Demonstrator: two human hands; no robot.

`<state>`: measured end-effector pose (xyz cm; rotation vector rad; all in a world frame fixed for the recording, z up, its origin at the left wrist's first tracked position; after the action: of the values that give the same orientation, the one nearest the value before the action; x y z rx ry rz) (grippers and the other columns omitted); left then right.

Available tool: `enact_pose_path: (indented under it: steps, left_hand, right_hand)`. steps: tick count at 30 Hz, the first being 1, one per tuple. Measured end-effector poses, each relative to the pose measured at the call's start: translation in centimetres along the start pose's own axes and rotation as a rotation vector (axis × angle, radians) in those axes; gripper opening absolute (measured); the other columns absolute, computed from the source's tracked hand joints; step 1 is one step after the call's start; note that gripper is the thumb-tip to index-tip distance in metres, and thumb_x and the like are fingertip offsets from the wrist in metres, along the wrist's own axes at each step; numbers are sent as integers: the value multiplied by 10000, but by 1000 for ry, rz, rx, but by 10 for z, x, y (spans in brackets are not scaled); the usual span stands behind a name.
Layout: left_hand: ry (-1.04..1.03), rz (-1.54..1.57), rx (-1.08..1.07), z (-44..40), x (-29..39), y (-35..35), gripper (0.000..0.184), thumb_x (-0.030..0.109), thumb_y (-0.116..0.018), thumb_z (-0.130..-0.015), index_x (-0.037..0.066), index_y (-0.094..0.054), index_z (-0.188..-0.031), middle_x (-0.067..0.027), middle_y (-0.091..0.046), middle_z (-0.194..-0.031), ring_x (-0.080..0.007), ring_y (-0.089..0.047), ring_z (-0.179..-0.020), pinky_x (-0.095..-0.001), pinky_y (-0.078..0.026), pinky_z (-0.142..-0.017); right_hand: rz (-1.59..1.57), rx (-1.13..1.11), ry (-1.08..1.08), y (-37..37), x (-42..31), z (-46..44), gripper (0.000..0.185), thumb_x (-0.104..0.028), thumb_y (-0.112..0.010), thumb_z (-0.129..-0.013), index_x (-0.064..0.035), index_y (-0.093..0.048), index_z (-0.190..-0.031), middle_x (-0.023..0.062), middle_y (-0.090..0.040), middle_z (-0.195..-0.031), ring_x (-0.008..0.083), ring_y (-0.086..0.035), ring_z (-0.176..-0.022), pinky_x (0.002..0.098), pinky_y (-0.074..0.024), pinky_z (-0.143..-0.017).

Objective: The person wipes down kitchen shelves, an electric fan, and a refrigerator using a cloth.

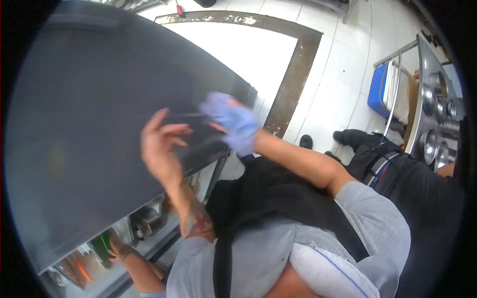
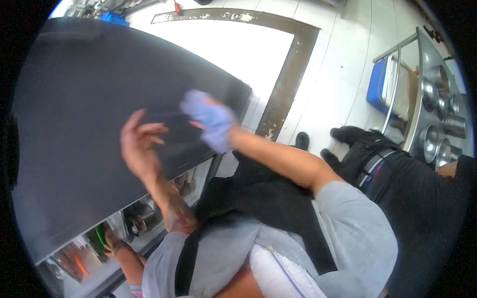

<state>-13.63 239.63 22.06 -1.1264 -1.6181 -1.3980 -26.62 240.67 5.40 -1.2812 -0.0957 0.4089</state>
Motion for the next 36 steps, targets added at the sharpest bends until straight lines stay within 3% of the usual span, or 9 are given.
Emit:
enact_pose_path:
  steps: [4, 9, 12, 19, 21, 25, 28, 33, 36]
  left_hand:
    - [-912, -405, 312, 9, 116, 53, 749, 551, -256, -1070, -75, -536, -1370, -263, -593, -1368, -328, -585, -1286, -475, -471, -1087]
    - [-934, -867, 282, -35, 100, 0, 685, 464, -302, -1072, -96, -534, -1391, -266, -578, -1402, -348, -508, -1376, -487, -351, -1175]
    - [-591, -795, 40, -29, -8, -64, 622, 410, -384, -1056, -87, -546, -1394, -245, -579, -1417, -359, -486, -1398, -488, -323, -1188]
    - [-174, -500, -642, 45, -317, -179, 540, 51, -647, -939, 40, -525, -1465, -229, -632, -1336, -373, -635, -1213, -417, -481, -1038]
    - [-126, -439, -629, 74, -333, -188, 523, 50, -631, -945, 39, -530, -1459, -209, -676, -1265, -354, -652, -1184, -413, -499, -1004]
    - [130, -426, -626, 112, -349, -171, 447, 105, -614, -954, 49, -584, -1396, -190, -678, -1261, -363, -643, -1166, -432, -484, -1005]
    - [246, -311, -505, 133, -372, -133, 315, 199, -606, -1011, 18, -672, -1261, -156, -736, -1158, -263, -716, -1045, -372, -532, -945]
    - [1302, 567, -306, 157, -383, -142, 792, 668, -419, -1010, 90, -376, -1549, -169, -561, -1440, -329, -601, -1261, -434, -481, -1020]
    - [1083, 1045, -649, 123, -285, -188, 751, 603, -448, -1025, 39, -389, -1518, -211, -519, -1452, -306, -575, -1293, -482, -470, -1099]
  right_hand:
    - [1192, -221, 1390, -246, 1, 22, 692, -427, -665, -851, 69, -564, -1325, 403, -348, -1495, 590, -261, -1427, 691, -184, -1140]
    - [993, -12, 1531, -268, 16, -70, 689, -461, -530, -905, 60, -528, -1355, 435, -209, -1551, 583, -95, -1494, 782, -18, -1124]
    - [1050, -189, 1184, -124, 18, -101, 708, -471, -493, -921, 36, -481, -1414, 331, -194, -1619, 497, -91, -1533, 780, 18, -1120]
    - [1620, 943, 258, 449, 108, -244, 559, -257, -606, -920, -97, -498, -1445, 166, -253, -1661, 402, -209, -1540, 779, -180, -1113]
    - [1291, 917, 124, 558, 146, -264, 532, -300, -499, -1001, -59, -465, -1474, 275, -556, -1408, 418, -591, -1247, 557, -445, -1055]
    - [398, 756, -134, 491, 117, -199, 434, -321, -447, -1048, -60, -556, -1378, 157, -733, -995, 347, -728, -853, 445, -590, -789]
    - [257, 602, -255, 394, 85, -129, 447, -307, -456, -1053, -51, -516, -1414, 150, -699, -1126, 325, -712, -972, 434, -592, -819]
    - [669, 329, -239, 218, 26, -14, 500, -281, -589, -1019, -84, -492, -1468, 132, -627, -1302, 285, -608, -1193, 434, -509, -1008]
    - [1262, 151, -375, 167, -9, 29, 603, -333, -708, -958, -120, -519, -1490, 146, -617, -1377, 266, -592, -1231, 413, -482, -1038]
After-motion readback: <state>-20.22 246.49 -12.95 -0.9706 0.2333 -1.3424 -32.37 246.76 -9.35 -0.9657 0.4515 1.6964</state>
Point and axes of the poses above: each hand's wrist, its own z-axis away from the middle knuckle, its own y-axis out of the back of the hand, x = y × z, the point moved 8 cm from there along -z, towards the middle knuckle
